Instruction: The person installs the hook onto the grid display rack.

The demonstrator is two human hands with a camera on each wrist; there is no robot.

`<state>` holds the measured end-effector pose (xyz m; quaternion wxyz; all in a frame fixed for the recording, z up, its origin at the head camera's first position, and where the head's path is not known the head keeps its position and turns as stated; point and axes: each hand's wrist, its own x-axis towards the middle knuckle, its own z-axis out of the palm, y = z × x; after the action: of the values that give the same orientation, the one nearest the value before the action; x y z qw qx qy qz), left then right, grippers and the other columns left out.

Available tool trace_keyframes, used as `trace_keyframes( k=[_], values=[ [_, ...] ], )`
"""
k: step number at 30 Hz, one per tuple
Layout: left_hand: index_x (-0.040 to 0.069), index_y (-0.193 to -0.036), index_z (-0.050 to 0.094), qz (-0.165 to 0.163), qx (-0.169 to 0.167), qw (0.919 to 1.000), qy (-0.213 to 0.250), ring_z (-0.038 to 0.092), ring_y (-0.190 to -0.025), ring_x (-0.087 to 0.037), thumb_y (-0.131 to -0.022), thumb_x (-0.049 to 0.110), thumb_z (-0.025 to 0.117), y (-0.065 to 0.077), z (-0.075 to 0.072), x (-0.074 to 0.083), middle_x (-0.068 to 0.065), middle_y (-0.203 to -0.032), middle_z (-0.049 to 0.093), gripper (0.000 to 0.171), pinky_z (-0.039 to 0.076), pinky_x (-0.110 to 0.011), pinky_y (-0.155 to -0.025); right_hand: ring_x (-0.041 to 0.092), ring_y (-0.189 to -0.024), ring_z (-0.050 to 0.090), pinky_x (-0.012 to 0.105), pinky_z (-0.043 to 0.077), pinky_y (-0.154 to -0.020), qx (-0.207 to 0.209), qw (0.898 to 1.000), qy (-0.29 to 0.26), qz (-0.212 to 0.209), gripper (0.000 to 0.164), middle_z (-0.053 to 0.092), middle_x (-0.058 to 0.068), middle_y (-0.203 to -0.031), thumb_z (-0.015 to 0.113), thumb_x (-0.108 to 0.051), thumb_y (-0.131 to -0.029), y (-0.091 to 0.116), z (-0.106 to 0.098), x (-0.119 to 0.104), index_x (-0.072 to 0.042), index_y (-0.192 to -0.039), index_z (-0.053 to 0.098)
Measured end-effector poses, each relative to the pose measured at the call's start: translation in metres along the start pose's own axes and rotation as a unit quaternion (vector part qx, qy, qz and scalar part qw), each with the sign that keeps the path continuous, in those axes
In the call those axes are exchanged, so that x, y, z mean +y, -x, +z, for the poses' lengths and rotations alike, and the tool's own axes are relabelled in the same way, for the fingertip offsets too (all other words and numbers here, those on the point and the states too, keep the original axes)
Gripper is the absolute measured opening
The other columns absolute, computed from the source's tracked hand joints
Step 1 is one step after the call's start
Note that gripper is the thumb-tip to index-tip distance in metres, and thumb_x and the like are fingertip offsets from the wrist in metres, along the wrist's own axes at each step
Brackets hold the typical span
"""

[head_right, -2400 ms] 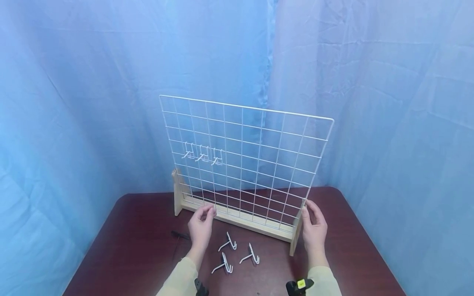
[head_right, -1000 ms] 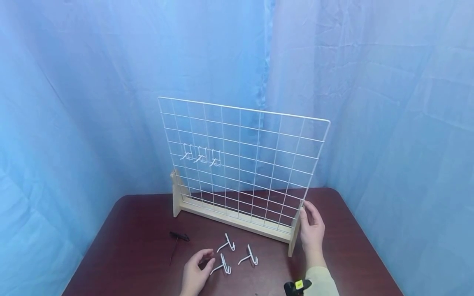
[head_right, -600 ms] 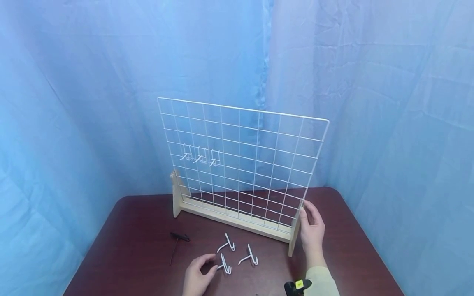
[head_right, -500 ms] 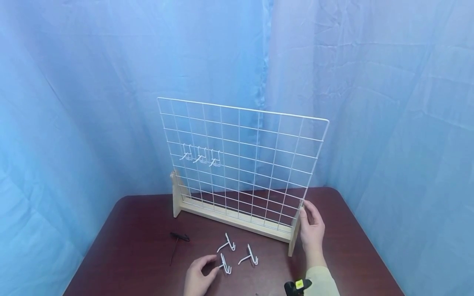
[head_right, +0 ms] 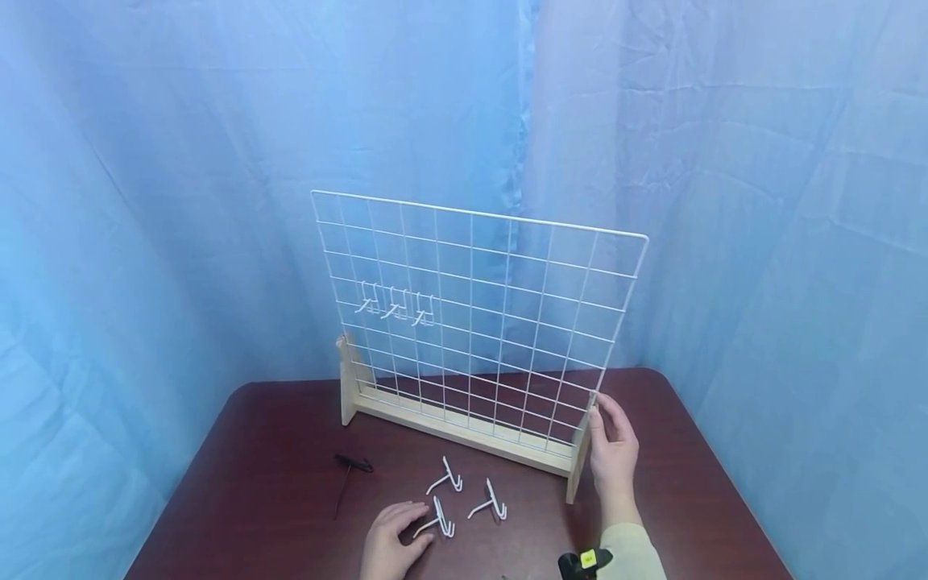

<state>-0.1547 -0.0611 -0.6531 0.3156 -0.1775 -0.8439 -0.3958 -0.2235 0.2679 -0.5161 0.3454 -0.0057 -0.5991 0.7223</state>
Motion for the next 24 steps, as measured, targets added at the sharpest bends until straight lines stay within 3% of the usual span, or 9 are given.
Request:
trace_keyframes(
  k=[7, 12, 16, 24],
  values=[
    [0.011, -0.097, 0.078, -0.032, -0.027, 0.9990, -0.014, 0.065, -0.101, -0.026, -0.057, 0.008, 0.092, 0.001, -0.003, 0.001, 0.000, -0.101, 0.075, 0.042, 0.042, -0.023, -0.095, 0.004, -0.102, 0.062, 0.014, 0.048, -0.086, 0.004, 1.000, -0.009, -0.006, 0.030, 0.070, -0.008, -0.110, 0.057, 0.007, -0.096, -0.004, -0.006, 0.017, 0.016, -0.125, 0.056],
    [0.014, -0.084, 0.078, -0.033, -0.012, 0.9992, -0.020, 0.066, -0.098, -0.024, -0.057, 0.004, 0.090, 0.000, -0.001, 0.003, 0.001, -0.098, 0.075, 0.031, 0.043, -0.023, -0.094, 0.005, -0.102, 0.062, 0.014, 0.048, -0.087, 0.009, 1.000, -0.014, -0.008, 0.029, 0.070, -0.007, -0.110, 0.057, 0.006, -0.096, -0.006, -0.008, 0.023, 0.013, -0.125, 0.058],
    [0.017, -0.074, 0.075, -0.064, -0.001, 0.9977, -0.023, 0.067, -0.096, -0.022, -0.060, 0.000, 0.088, -0.001, 0.001, 0.004, 0.004, -0.092, 0.075, 0.025, 0.042, -0.018, -0.093, 0.004, -0.102, 0.062, 0.014, 0.048, -0.087, 0.013, 1.000, 0.003, 0.005, 0.030, 0.069, -0.009, -0.110, 0.058, 0.003, -0.097, -0.005, -0.009, 0.024, 0.012, -0.125, 0.059],
    [0.018, -0.076, 0.075, -0.110, 0.037, 0.9932, -0.011, 0.064, -0.079, -0.012, -0.065, 0.001, 0.087, -0.002, 0.003, 0.005, 0.013, -0.079, 0.069, 0.023, 0.046, -0.018, -0.076, 0.003, -0.102, 0.062, 0.014, 0.048, -0.086, 0.014, 1.000, 0.007, 0.008, 0.031, 0.068, -0.009, -0.109, 0.058, 0.004, -0.097, -0.005, -0.010, 0.025, 0.013, -0.126, 0.057]
  ],
)
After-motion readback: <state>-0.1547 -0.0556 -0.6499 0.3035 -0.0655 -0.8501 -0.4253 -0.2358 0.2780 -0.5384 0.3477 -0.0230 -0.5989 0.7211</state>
